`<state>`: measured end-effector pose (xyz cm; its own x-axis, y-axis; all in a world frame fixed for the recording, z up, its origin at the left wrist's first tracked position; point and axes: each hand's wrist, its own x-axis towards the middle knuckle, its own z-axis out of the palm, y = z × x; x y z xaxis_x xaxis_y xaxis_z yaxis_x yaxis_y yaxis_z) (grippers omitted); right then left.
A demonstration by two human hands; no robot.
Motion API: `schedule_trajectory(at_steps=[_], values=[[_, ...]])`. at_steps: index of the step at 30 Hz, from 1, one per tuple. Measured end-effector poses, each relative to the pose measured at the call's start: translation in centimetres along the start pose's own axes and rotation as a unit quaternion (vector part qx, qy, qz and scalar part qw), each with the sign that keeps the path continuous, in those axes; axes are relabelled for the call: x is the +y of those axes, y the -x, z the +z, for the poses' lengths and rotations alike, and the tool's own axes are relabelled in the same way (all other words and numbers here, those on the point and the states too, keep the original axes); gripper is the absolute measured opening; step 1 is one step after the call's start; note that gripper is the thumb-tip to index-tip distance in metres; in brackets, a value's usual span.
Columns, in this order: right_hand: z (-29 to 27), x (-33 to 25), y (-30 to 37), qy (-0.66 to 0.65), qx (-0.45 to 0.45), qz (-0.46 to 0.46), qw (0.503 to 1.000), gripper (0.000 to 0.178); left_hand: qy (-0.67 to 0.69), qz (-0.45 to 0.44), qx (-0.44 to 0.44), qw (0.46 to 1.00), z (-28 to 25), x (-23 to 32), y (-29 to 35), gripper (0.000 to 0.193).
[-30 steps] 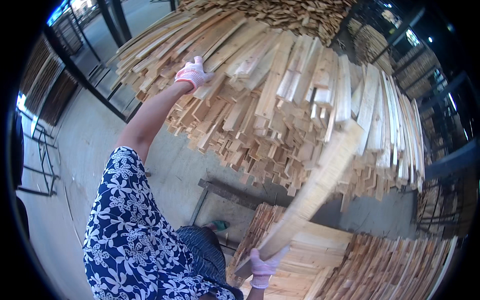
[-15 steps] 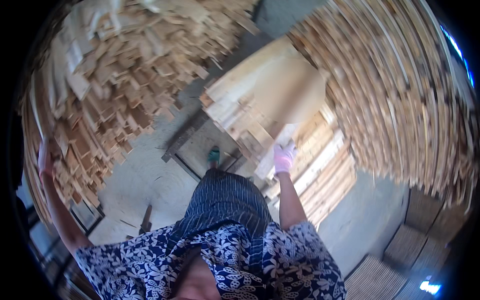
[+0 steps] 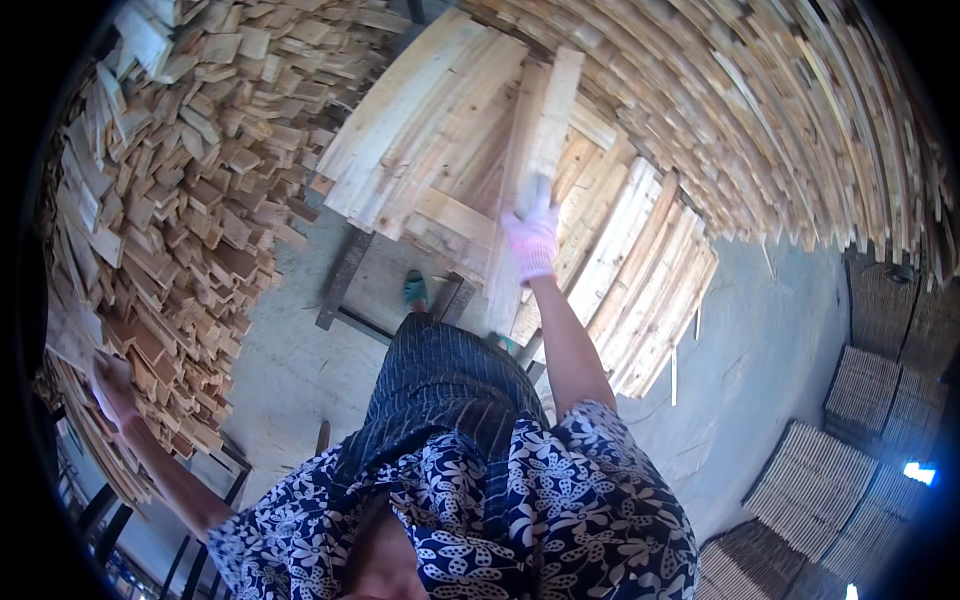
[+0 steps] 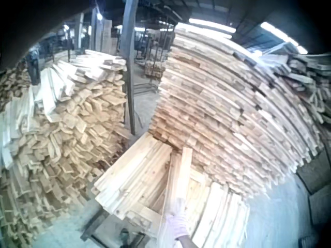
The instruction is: The person repeatedly picks up bundles of thin wooden planks from a large pile and stacks them onto a growing pile on a workbench. They wear pink gloves and handle the planks by hand, aligning them as they stack.
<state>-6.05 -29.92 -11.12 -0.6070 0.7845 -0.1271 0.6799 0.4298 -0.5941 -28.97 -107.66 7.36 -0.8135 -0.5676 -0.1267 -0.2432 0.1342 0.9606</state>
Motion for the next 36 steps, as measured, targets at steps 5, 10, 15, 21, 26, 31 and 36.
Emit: schedule_trajectory(at_steps=[5,10,15,21,26,31,36], values=[[-7.2,7.8,7.9,0.045,0.015,0.091,0.995,0.099,0.141,-0.002,-0.179,0.974,7.5,-1.6,19.4,0.064],[-4.8,14.7,9.0,0.227,-0.042,0.174,0.957,0.095,0.184,-0.034,-0.328,0.926,22.3,-5.3,35.3,0.054],[-5.9,13.0,5.9,0.126,-0.007,0.318,0.940,0.088,0.113,-0.172,-0.388,0.899,34.3,-6.4,47.7,0.056],[-7.1,17.5,7.6,0.014,0.063,0.162,0.985,0.085,-0.415,0.171,-0.385,0.806,42.5,-20.3,52.0,0.064],[-15.7,24.5,10.0,0.088,-0.051,0.068,0.993,0.081,-0.385,0.189,-0.523,0.736,40.4,-19.5,51.9,0.086],[-18.8,30.4,7.0,0.223,-0.098,0.062,0.968,0.084,-0.459,0.209,-0.516,0.693,45.3,-13.4,52.1,0.092],[-16.6,28.5,4.2,0.270,-0.081,0.092,0.955,0.086,-0.523,0.233,-0.416,0.707,48.7,-13.1,55.1,0.079]])
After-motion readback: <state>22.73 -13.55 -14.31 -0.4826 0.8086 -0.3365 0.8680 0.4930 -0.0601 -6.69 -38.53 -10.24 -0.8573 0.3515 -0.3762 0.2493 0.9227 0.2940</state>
